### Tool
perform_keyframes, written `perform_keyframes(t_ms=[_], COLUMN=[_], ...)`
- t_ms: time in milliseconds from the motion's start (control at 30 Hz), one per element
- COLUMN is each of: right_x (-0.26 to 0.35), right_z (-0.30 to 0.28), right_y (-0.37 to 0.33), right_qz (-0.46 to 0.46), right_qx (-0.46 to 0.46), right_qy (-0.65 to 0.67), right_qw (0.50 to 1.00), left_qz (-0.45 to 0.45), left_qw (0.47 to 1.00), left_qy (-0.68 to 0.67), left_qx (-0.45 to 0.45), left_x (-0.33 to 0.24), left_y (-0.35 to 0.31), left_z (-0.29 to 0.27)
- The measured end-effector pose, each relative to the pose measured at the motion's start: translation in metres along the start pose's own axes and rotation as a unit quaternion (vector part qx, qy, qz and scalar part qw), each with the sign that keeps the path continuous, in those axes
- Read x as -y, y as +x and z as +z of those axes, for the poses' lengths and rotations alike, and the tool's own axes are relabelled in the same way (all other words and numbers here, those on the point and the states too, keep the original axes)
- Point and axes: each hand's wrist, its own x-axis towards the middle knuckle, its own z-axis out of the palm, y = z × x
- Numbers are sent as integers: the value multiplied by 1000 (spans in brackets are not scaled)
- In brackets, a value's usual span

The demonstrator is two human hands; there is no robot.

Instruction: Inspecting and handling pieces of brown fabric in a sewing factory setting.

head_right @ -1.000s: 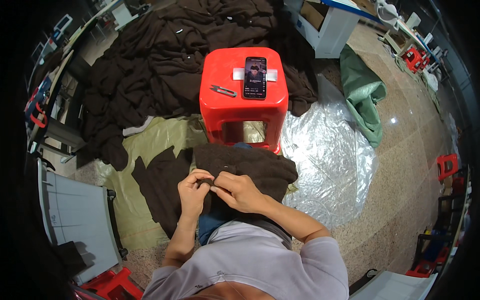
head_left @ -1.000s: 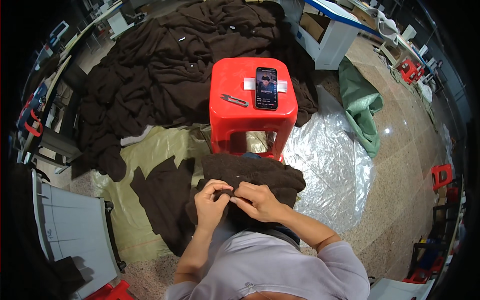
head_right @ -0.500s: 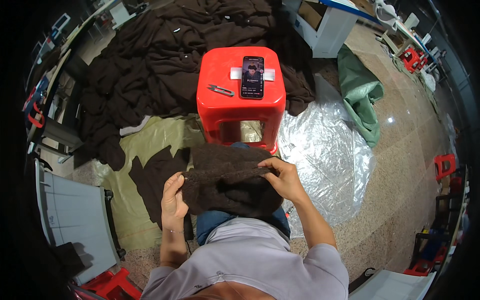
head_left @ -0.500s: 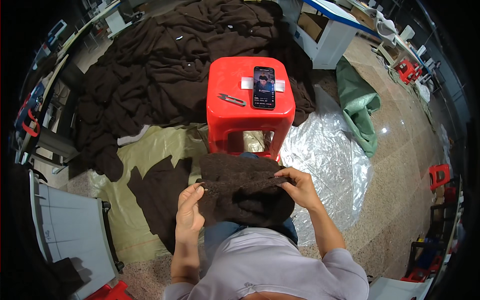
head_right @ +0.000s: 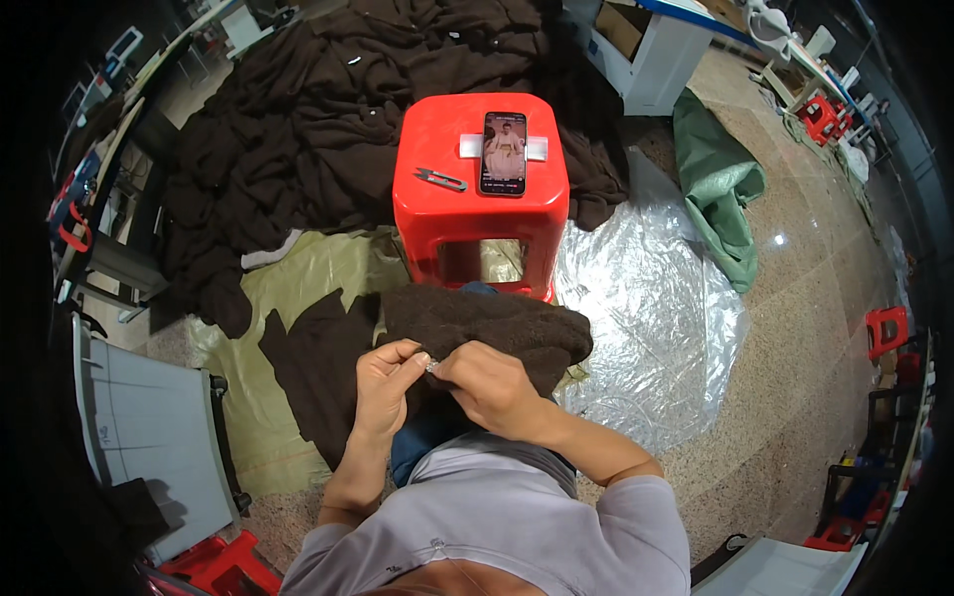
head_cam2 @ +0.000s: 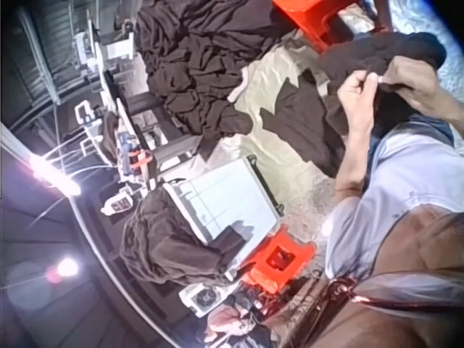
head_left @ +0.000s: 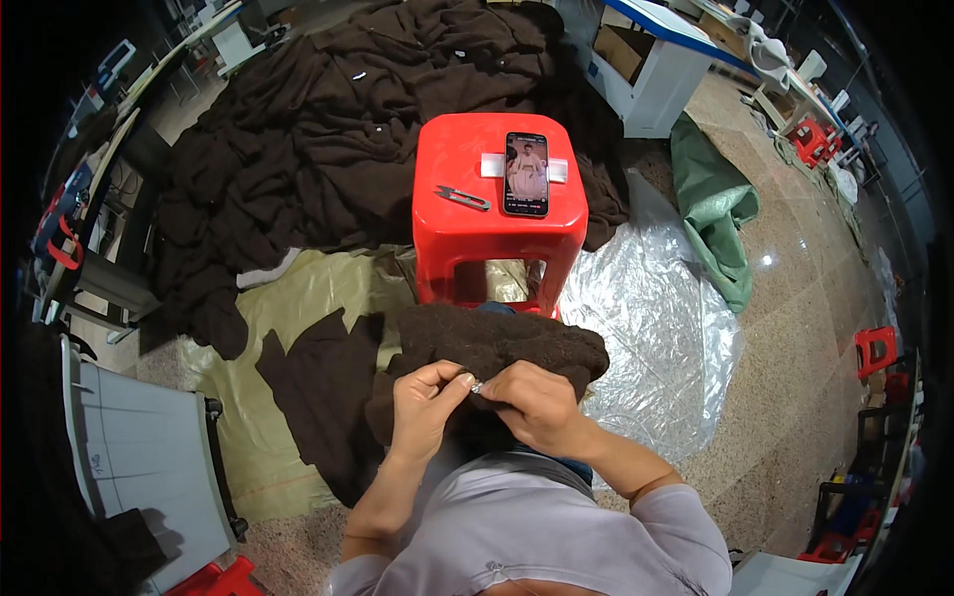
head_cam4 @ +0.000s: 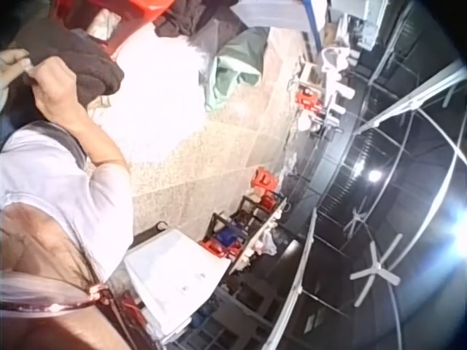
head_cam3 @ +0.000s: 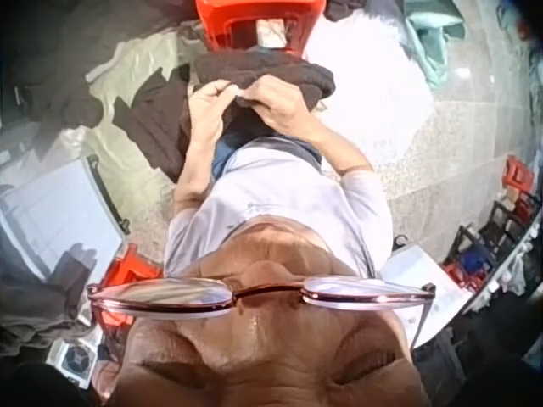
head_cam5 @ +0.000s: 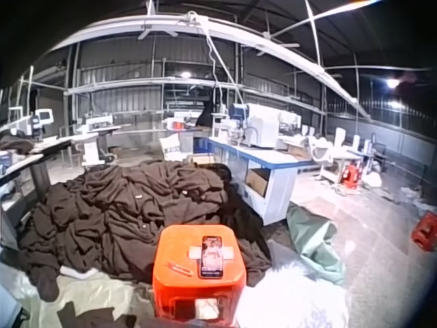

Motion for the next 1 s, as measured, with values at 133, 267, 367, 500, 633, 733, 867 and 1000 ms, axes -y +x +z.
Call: perform_keyframes(t_ms=[133,267,367,500,633,733,867,1000], right_x=[-3,-6,-12,-13,-17,-27,-22,-10], right_z=[12,16,17,9,-4,-2,15,35], right_y=[0,2,4,3,18,16,5,8], right_qz=[-72,-84,-80,36,183,178,115,17], right_qx=[-34,-34,-35,28,151,244,170,-59], right_qy=[-78,-94,-103,16,130,147,85,-80], right_qw=[994,991,991,999,963,942,975,995], left_qz=[-18,-31,10,58,73,52,166,323], left_qw=[998,993,997,998,992,988,957,887], left_qy=[-55,-112,-63,-34,92,136,230,298], left_qx=[-17,-29,-40,-21,41,57,-61,-142], left_x=[3,4,7,8,5,4,7,18], left_y=[1,1,3,-2,-4,-6,-6,-7], left_z=[-3,-8,-7,-12,-24,-25,-8,8])
